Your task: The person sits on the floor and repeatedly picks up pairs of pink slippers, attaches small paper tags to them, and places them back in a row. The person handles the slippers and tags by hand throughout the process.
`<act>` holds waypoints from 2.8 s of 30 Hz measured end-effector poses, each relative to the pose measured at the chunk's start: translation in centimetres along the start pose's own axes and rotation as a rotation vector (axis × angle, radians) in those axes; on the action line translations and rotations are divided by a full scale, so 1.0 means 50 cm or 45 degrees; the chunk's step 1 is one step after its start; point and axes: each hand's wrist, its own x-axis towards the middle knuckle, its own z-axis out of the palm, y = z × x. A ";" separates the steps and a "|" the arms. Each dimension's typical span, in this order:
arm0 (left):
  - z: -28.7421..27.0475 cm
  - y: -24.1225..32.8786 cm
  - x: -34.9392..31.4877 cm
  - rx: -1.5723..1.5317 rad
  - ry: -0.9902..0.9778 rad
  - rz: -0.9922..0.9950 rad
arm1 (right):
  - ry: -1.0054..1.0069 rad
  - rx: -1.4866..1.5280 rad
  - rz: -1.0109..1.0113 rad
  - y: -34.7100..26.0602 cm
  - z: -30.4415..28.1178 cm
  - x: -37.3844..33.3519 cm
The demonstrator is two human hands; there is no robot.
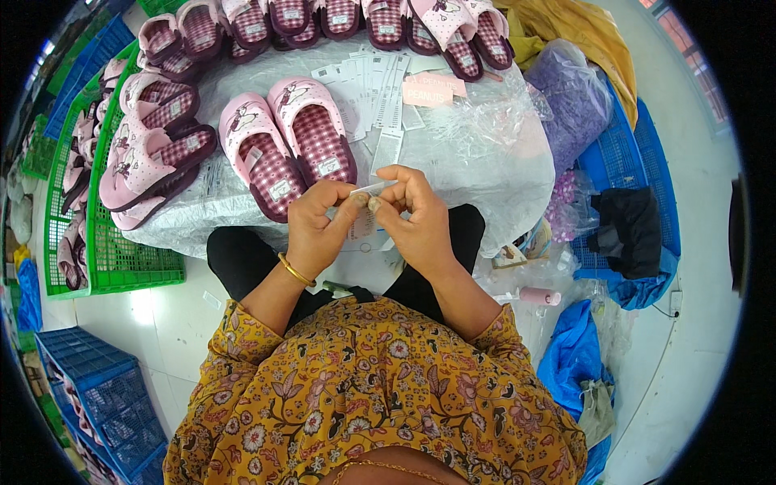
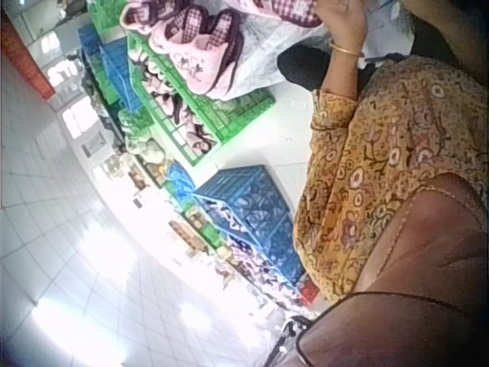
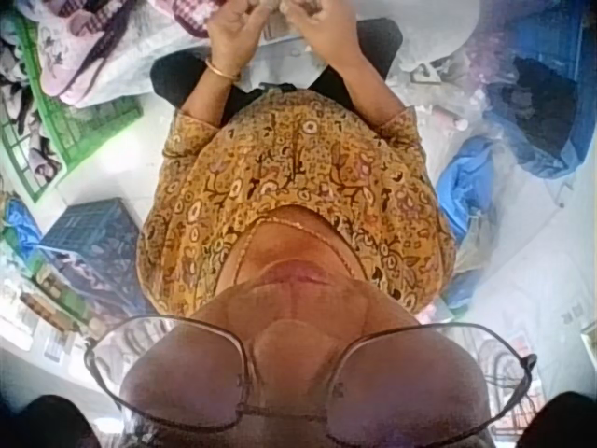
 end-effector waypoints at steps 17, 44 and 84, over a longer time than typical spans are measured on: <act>-0.024 -0.034 -0.006 -0.274 -0.434 -0.356 | -0.227 -0.008 0.202 0.032 -0.021 -0.028; 0.077 -0.085 0.296 1.285 -0.771 0.368 | 0.019 -0.006 0.129 0.096 -0.118 -0.056; -0.003 0.045 0.134 -0.005 -0.812 -0.226 | -0.030 0.422 0.278 0.039 -0.069 0.007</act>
